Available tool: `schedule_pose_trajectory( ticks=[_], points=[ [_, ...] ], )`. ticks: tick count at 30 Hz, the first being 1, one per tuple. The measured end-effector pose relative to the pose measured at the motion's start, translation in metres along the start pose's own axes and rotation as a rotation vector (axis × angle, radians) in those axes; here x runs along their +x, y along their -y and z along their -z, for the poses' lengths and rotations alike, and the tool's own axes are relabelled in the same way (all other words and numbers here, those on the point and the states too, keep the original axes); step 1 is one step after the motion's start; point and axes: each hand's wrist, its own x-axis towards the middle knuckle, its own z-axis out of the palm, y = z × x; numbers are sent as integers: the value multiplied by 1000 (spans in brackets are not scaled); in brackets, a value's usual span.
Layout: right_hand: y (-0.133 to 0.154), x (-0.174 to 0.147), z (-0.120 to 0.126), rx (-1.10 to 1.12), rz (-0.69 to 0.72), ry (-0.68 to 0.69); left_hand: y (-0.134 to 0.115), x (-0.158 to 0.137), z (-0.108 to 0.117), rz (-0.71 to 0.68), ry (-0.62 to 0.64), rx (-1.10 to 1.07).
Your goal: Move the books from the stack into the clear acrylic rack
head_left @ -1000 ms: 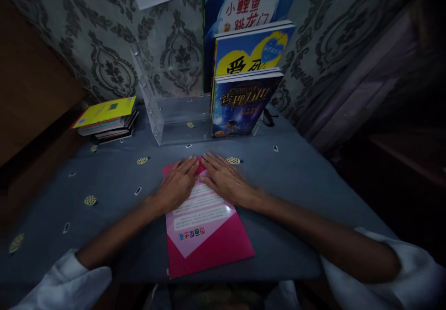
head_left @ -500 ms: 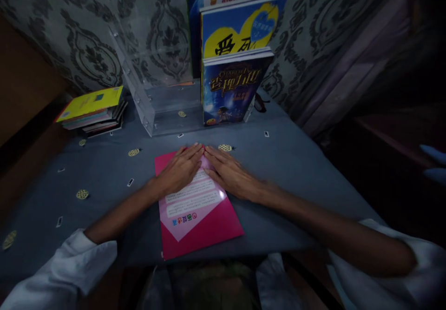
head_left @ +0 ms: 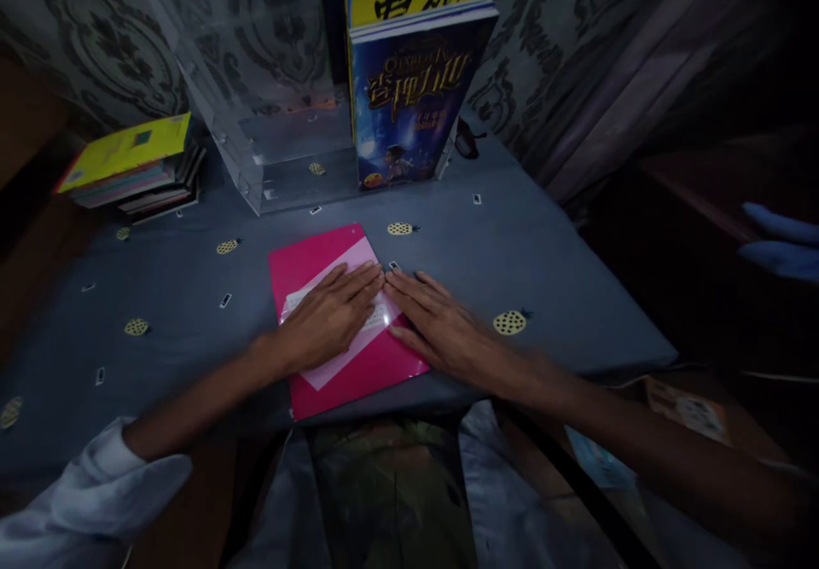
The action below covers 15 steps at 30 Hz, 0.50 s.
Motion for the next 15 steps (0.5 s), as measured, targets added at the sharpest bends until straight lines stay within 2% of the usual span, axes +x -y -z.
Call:
schedule_pose_trajectory(
  ticks=[8, 15],
  points=[
    [32, -41, 13, 6, 85, 51, -45, -36, 5, -48, 4, 21],
    [51, -62, 10, -20, 130, 83, -69, -71, 8, -79, 99, -3]
  ],
)
